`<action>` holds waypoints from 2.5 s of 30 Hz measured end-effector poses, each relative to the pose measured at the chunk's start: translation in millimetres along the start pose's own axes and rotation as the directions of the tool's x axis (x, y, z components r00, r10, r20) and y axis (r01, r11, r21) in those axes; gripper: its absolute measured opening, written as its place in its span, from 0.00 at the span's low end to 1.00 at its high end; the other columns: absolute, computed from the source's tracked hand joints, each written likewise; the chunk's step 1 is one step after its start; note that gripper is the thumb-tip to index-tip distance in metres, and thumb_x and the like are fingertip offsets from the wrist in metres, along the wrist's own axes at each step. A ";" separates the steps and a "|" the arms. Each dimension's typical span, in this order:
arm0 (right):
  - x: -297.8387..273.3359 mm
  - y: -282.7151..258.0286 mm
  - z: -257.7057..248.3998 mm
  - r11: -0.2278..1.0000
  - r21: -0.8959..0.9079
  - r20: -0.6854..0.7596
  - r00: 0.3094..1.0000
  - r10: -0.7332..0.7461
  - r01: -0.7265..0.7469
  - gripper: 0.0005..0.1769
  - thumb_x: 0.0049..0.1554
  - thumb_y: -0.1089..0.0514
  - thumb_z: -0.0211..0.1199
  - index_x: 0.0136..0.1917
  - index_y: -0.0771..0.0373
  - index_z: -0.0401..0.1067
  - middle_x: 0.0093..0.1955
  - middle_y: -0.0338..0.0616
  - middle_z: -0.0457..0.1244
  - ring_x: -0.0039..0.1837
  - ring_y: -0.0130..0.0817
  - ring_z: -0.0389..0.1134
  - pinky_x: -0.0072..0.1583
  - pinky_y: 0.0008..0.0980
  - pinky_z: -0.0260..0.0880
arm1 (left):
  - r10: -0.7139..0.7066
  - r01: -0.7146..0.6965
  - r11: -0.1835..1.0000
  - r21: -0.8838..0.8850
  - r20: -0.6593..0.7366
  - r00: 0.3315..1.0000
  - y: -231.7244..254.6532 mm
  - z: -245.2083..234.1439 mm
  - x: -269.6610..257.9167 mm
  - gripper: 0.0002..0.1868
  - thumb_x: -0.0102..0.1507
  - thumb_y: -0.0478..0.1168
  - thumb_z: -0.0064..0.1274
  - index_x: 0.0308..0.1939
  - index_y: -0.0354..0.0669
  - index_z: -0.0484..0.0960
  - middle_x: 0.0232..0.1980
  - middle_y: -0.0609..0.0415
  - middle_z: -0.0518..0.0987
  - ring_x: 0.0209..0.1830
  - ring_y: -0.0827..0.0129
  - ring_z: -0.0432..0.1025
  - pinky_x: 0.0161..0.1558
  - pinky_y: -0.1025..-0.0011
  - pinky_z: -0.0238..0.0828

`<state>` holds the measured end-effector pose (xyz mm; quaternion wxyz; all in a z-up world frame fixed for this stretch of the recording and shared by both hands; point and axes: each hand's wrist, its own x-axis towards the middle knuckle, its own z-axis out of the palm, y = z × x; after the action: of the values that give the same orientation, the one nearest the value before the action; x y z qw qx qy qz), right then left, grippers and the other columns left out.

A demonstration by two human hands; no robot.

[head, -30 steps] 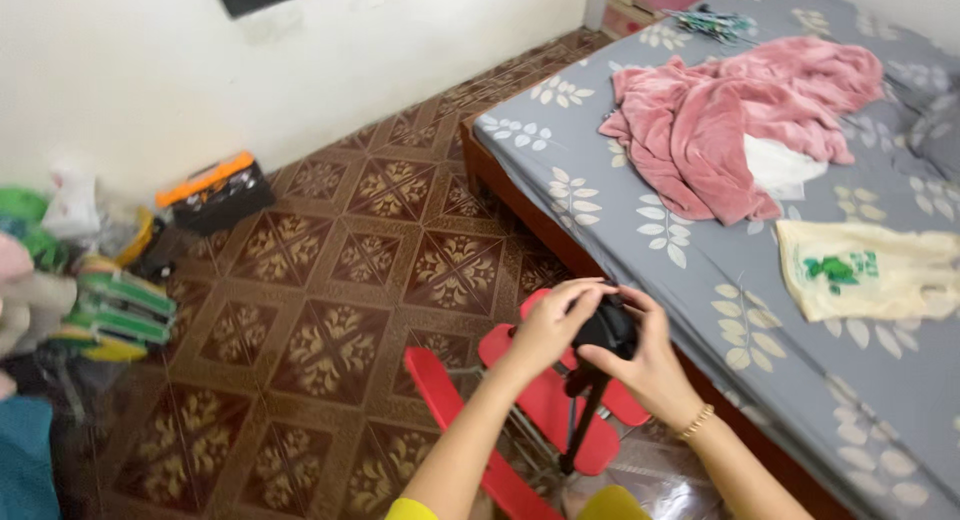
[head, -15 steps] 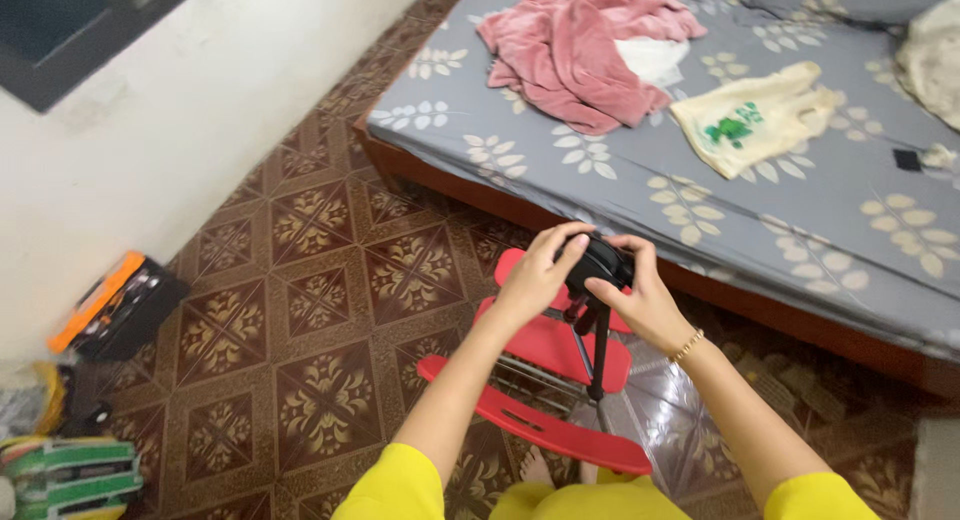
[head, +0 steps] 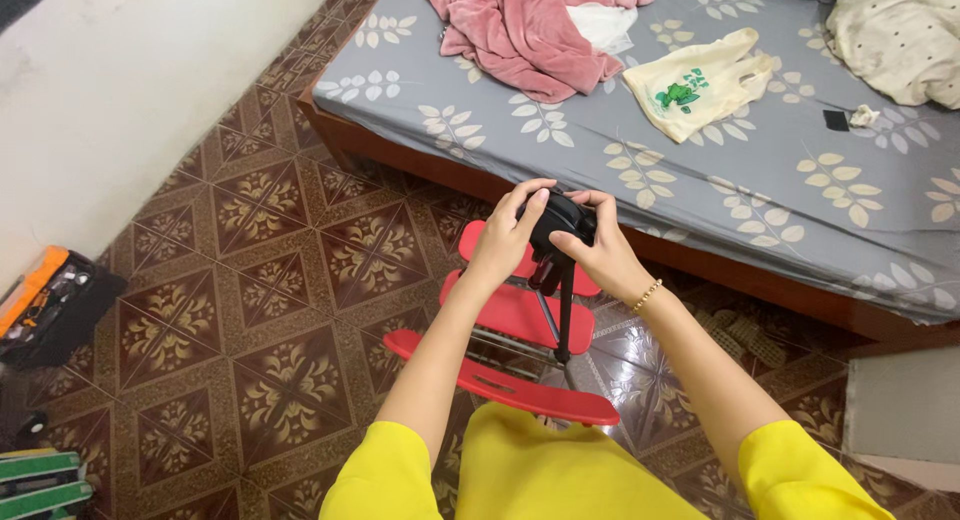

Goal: The person assembles a black camera tripod on a red plastic stool in a bedroom. They extend the legs, adjust the central column, and tighten the head mount, then reposition the tripod on the stool.

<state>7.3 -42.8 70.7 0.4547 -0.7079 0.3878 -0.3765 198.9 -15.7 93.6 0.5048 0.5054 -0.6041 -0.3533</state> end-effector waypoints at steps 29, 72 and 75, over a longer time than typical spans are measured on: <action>-29.8 -23.8 46.7 0.982 0.016 -0.320 0.930 0.181 -0.186 0.28 0.55 0.62 0.56 0.66 0.62 0.51 0.73 0.50 0.53 0.70 0.40 0.59 0.67 0.37 0.62 | -0.062 0.091 0.991 -0.102 0.257 0.964 3.9 -25.9 -7.3 0.29 0.70 0.61 0.39 0.67 0.48 0.68 0.62 0.40 0.78 0.63 0.50 0.74 0.61 0.61 0.68; 51.5 52.0 -1.1 0.971 -0.125 -0.296 0.942 0.160 -0.205 0.25 0.54 0.45 0.66 0.57 0.63 0.71 0.46 0.39 0.68 0.47 0.26 0.68 0.49 0.27 0.68 | -0.006 -0.005 0.955 0.296 0.035 0.999 -14.4 -15.1 23.1 0.22 0.63 0.55 0.55 0.59 0.54 0.82 0.58 0.44 0.81 0.59 0.48 0.74 0.60 0.60 0.70; 32.9 38.0 -14.0 0.925 -0.091 -0.238 0.910 0.340 -0.369 0.25 0.58 0.43 0.64 0.65 0.56 0.72 0.51 0.43 0.67 0.47 0.30 0.62 0.46 0.32 0.62 | 0.031 -0.044 0.963 0.266 0.050 0.998 -30.9 -17.6 24.5 0.19 0.63 0.48 0.55 0.57 0.53 0.83 0.54 0.45 0.84 0.55 0.51 0.78 0.57 0.60 0.73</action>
<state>0.7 -87.9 45.3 0.4217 -0.6090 0.5818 -0.3358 224.3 -45.4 75.0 0.4247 0.5492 -0.6671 -0.2704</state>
